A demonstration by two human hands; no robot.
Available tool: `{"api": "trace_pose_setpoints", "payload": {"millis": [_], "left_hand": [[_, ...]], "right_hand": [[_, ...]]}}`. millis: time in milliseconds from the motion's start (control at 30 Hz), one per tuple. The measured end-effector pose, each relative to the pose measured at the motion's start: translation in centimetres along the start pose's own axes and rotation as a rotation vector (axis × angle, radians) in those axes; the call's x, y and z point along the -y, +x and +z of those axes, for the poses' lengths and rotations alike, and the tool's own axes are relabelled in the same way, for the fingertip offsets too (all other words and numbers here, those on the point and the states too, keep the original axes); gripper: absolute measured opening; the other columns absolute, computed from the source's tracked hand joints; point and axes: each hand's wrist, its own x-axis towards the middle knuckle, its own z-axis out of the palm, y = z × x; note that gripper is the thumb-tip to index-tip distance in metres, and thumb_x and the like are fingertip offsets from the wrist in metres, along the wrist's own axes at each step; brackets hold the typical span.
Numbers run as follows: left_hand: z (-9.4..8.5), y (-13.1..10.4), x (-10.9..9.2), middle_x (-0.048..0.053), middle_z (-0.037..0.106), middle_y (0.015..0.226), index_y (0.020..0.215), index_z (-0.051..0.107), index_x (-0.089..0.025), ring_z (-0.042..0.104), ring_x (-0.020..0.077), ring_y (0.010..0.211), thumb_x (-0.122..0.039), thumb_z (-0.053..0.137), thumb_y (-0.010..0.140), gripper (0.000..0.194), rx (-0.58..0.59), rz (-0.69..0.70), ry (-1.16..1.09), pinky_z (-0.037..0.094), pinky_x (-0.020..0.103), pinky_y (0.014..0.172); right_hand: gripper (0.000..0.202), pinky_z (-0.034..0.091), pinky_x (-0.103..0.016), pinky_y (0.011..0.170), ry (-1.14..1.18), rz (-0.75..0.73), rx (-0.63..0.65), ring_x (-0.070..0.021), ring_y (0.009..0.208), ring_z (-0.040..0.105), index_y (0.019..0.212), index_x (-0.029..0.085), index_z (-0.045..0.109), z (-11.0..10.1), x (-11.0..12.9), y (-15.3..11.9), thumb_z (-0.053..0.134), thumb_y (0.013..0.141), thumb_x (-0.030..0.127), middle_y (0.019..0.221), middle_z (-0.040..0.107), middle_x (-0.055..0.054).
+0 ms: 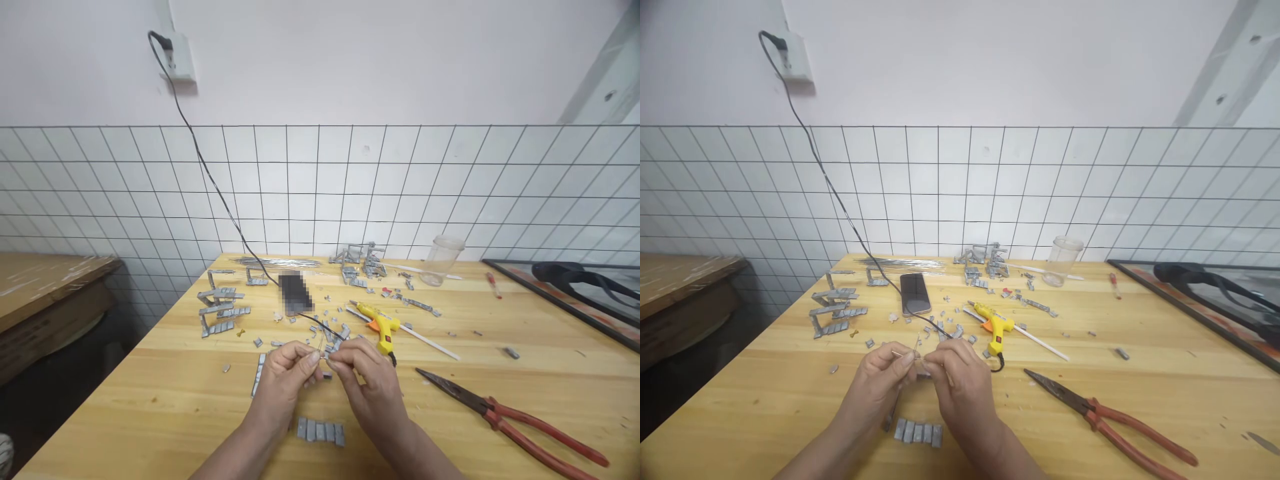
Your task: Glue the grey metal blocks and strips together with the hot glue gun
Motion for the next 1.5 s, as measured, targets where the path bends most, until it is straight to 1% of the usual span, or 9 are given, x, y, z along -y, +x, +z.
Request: {"api": "trace_pose_setpoints", "payload": {"millis": [200, 400, 600, 700, 833, 1000, 1067, 1300, 1500], "left_hand": [[-0.3, 0.1, -0.1, -0.001, 0.060, 0.056, 0.061, 0.063, -0.017, 0.051, 0.0120, 0.058, -0.030, 0.067, 0.077, 0.021, 0.007, 0.064, 0.115, 0.040, 0.022, 0.062], [-0.5, 0.1, -0.2, 0.000, 0.062, 0.057, 0.061, 0.065, -0.018, 0.055, 0.0138, 0.059, -0.028, 0.066, 0.078, 0.020, 0.024, 0.139, 0.241, 0.042, 0.023, 0.061], [-0.6, 0.1, -0.5, 0.001, 0.063, 0.057, 0.060, 0.067, -0.018, 0.055, 0.0145, 0.059, -0.031, 0.066, 0.078, 0.022, 0.050, 0.157, 0.310, 0.042, 0.024, 0.062], [-0.6, 0.1, -0.6, 0.001, 0.062, 0.055, 0.059, 0.067, -0.017, 0.054, 0.0145, 0.057, -0.034, 0.068, 0.075, 0.023, 0.064, 0.116, 0.272, 0.042, 0.025, 0.059], [-0.7, 0.3, -0.4, 0.002, 0.061, 0.053, 0.061, 0.067, -0.016, 0.051, 0.0134, 0.054, -0.038, 0.070, 0.072, 0.025, 0.080, 0.053, 0.193, 0.040, 0.025, 0.057], [-0.6, 0.7, -0.1, 0.000, 0.058, 0.051, 0.058, 0.063, -0.016, 0.045, 0.0106, 0.051, -0.040, 0.073, 0.069, 0.027, 0.024, -0.056, 0.034, 0.036, 0.022, 0.055], [-0.5, 0.8, -0.2, -0.002, 0.055, 0.048, 0.057, 0.062, -0.016, 0.041, 0.0091, 0.047, -0.040, 0.075, 0.066, 0.029, 0.000, -0.084, -0.017, 0.033, 0.021, 0.051], [-0.5, 0.8, -0.2, -0.001, 0.056, 0.050, 0.058, 0.062, -0.016, 0.041, 0.0098, 0.049, -0.037, 0.072, 0.069, 0.026, 0.015, -0.066, 0.028, 0.033, 0.022, 0.052], [-0.7, 0.7, 0.1, 0.001, 0.059, 0.054, 0.059, 0.063, -0.016, 0.049, 0.0131, 0.055, -0.037, 0.070, 0.073, 0.026, 0.051, -0.022, 0.131, 0.038, 0.024, 0.058]], "right_hand": [[0.017, 0.040, -0.028, 0.057, 0.216, 0.251, 0.060, -0.0163, 0.062, 0.053, 0.069, 0.019, 0.061, -0.2, 0.7, 0.3, 0.055, 0.084, 0.019, 0.066, 0.059, -0.003], [0.022, 0.036, -0.027, 0.056, 0.501, 0.582, 0.163, -0.0155, 0.059, 0.048, 0.063, 0.018, 0.060, -0.5, 0.8, 0.8, 0.061, 0.079, 0.034, 0.060, 0.055, 0.000], [0.036, 0.019, -0.023, 0.045, 0.813, 0.840, 0.276, -0.0077, 0.046, 0.023, 0.059, 0.018, 0.052, -0.6, 0.4, 0.8, 0.069, 0.069, 0.049, 0.048, 0.035, 0.009], [0.041, 0.015, -0.024, 0.044, 0.939, 0.906, 0.335, -0.0065, 0.044, 0.019, 0.059, 0.019, 0.049, -0.6, 0.3, 0.6, 0.071, 0.065, 0.053, 0.047, 0.033, 0.010], [0.040, 0.013, -0.024, 0.042, 0.976, 0.959, 0.396, -0.0058, 0.042, 0.019, 0.058, 0.018, 0.051, -0.6, 0.0, 0.7, 0.073, 0.063, 0.052, 0.047, 0.035, 0.009], [0.033, 0.021, -0.024, 0.047, 0.824, 0.905, 0.320, -0.0073, 0.047, 0.030, 0.067, 0.015, 0.066, -1.0, -0.1, 1.0, 0.072, 0.068, 0.047, 0.055, 0.050, 0.004], [0.032, 0.024, -0.024, 0.049, 0.765, 0.866, 0.298, -0.0085, 0.049, 0.032, 0.068, 0.016, 0.068, -1.2, 0.1, 1.2, 0.071, 0.069, 0.048, 0.055, 0.051, 0.004], [0.040, 0.024, -0.026, 0.049, 0.660, 0.804, 0.267, -0.0104, 0.050, 0.030, 0.054, 0.018, 0.059, -1.1, 0.8, 1.6, 0.068, 0.068, 0.055, 0.049, 0.040, 0.006], [0.042, 0.019, -0.025, 0.046, 0.698, 0.835, 0.304, -0.0089, 0.047, 0.027, 0.057, 0.018, 0.054, -0.7, 0.1, 0.9, 0.065, 0.071, 0.057, 0.051, 0.041, 0.006]]}}
